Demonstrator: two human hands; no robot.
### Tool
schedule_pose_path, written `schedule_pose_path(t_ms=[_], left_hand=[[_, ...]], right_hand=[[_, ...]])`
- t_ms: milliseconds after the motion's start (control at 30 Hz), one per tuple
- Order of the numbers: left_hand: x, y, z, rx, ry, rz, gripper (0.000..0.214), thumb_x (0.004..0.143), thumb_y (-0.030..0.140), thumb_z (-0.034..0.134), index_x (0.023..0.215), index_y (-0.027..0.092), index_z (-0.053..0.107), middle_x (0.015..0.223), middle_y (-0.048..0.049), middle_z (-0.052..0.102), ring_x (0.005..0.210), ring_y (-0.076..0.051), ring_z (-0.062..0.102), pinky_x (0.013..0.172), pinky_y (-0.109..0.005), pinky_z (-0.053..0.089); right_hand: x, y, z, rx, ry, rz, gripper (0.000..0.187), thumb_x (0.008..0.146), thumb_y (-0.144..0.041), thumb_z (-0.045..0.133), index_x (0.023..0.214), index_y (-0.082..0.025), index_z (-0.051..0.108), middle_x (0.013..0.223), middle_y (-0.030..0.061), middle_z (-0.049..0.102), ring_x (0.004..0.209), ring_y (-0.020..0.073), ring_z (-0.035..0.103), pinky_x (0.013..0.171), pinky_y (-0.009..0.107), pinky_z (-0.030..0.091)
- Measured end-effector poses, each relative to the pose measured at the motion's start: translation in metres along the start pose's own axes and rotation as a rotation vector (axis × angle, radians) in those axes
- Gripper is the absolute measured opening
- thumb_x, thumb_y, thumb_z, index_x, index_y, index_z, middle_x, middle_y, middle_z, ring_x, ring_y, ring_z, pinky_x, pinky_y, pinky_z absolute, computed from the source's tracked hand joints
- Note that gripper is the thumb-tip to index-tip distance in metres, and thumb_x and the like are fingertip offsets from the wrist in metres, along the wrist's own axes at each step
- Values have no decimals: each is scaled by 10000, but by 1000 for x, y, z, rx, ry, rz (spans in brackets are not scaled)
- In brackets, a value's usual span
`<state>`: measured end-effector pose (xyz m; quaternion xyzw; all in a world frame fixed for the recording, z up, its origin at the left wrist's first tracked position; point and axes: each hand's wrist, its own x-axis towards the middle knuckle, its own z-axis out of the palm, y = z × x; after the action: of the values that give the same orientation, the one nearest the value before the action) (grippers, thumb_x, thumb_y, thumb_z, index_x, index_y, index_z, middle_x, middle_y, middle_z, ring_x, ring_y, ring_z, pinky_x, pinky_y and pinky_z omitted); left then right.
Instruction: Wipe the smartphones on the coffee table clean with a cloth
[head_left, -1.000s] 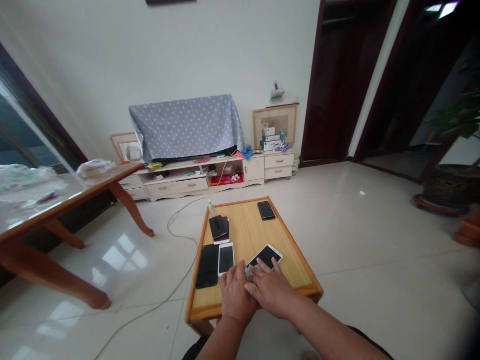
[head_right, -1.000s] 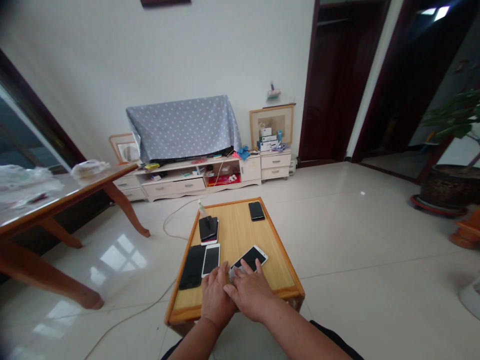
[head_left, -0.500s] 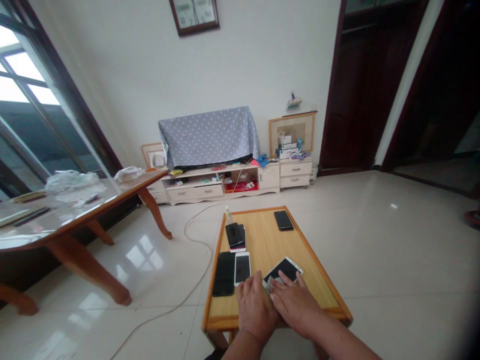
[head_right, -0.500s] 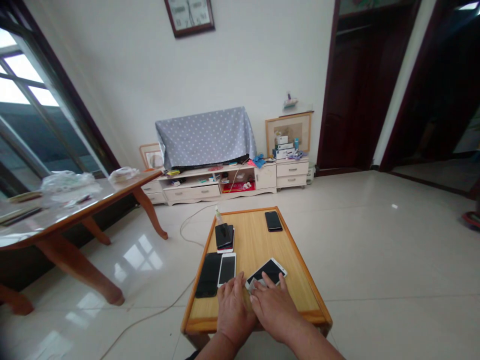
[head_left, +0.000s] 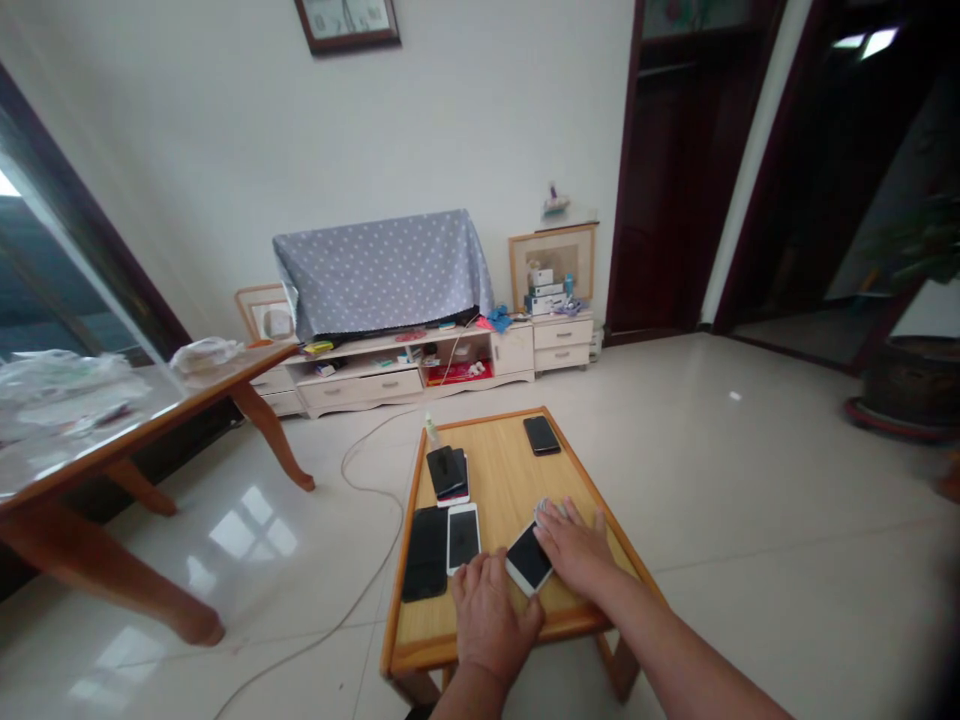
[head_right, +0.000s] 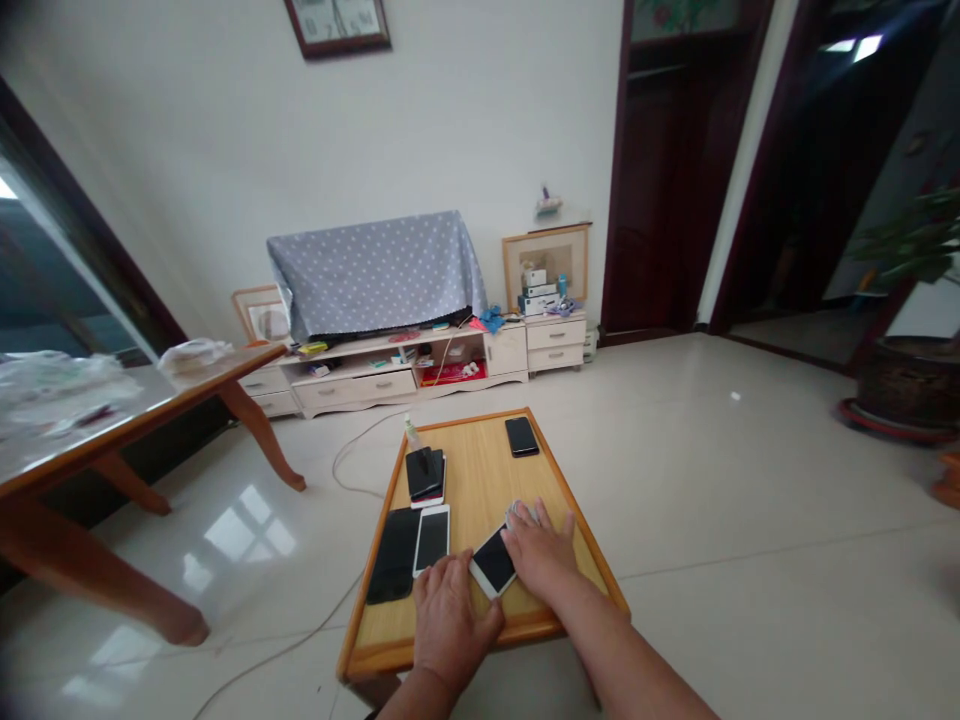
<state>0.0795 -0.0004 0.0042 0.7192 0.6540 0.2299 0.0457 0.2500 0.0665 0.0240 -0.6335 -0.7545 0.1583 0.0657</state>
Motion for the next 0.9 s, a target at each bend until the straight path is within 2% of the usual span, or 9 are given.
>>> schedule_pose_path(t_ms=[67,200,267,333,433,500,700,800,900], left_hand=[[1,0,-1,17,-9,9,596,746,432,634,1297,217,559,1257,-98,639,1270,-300,474,1142,-466,198],[1,0,-1,37,-5,0,561,801,432,585,1317,213,543,1273,-101,632,1271,-284,476,1130,-451,206],[1,0,-3,38,-20,9,535,824,441,568,1313,222,549,1272,-92,635,1266,-276,479,1120,-443,216],[1,1,-6,47,-45,18,528,810,457,593,1287,232,572,1268,-82,641,1271,-280,474,1112,-438,225],[2,3,-10,63,-65,18,514,781,463,630,1243,240,605,1261,-73,647,1276,-288,467,1110,-439,227],[3,4,-11,59,-67,16,504,784,462,630,1237,240,610,1261,-74,648,1277,-289,467,1111,-441,223],[3,3,-5,35,-48,11,524,798,487,614,1256,232,603,1261,-80,648,1277,-286,471,1113,-434,222],[2,2,-3,40,-39,17,532,794,473,615,1264,224,592,1259,-82,646,1279,-287,468,1125,-445,201],[2,2,-3,46,-30,21,539,790,459,616,1272,221,583,1258,-85,645,1283,-291,464,1130,-452,189]], right_hand=[[-1,1,1,-3,6,13,545,1027,-455,162,1497,-315,402,1604,17,313,1513,325,115,1110,744,-46],[-14,-14,14,51,-15,-221,508,1031,-439,190,1476,-351,419,1577,13,376,1502,295,178,1126,714,-61],[-16,-18,16,71,-20,-274,496,1032,-438,196,1468,-374,421,1567,5,396,1498,295,194,1120,720,-64],[-11,-15,12,69,-10,-210,501,1031,-442,190,1468,-373,425,1574,3,382,1502,304,174,1117,724,-63],[0,-4,2,48,8,-19,528,1030,-433,163,1487,-337,411,1602,10,325,1515,314,103,1115,725,-63],[2,-2,2,39,21,39,542,1030,-431,155,1501,-313,394,1611,19,303,1520,309,70,1118,715,-74],[-13,-15,19,67,43,-205,531,1027,-482,183,1478,-335,419,1574,14,382,1506,296,154,1130,683,-108],[-6,-8,12,60,50,-98,526,1028,-468,179,1478,-341,419,1586,4,360,1513,312,110,1120,701,-99],[2,1,2,41,38,40,545,1028,-438,170,1512,-294,375,1612,24,297,1520,314,56,1121,708,-80]])
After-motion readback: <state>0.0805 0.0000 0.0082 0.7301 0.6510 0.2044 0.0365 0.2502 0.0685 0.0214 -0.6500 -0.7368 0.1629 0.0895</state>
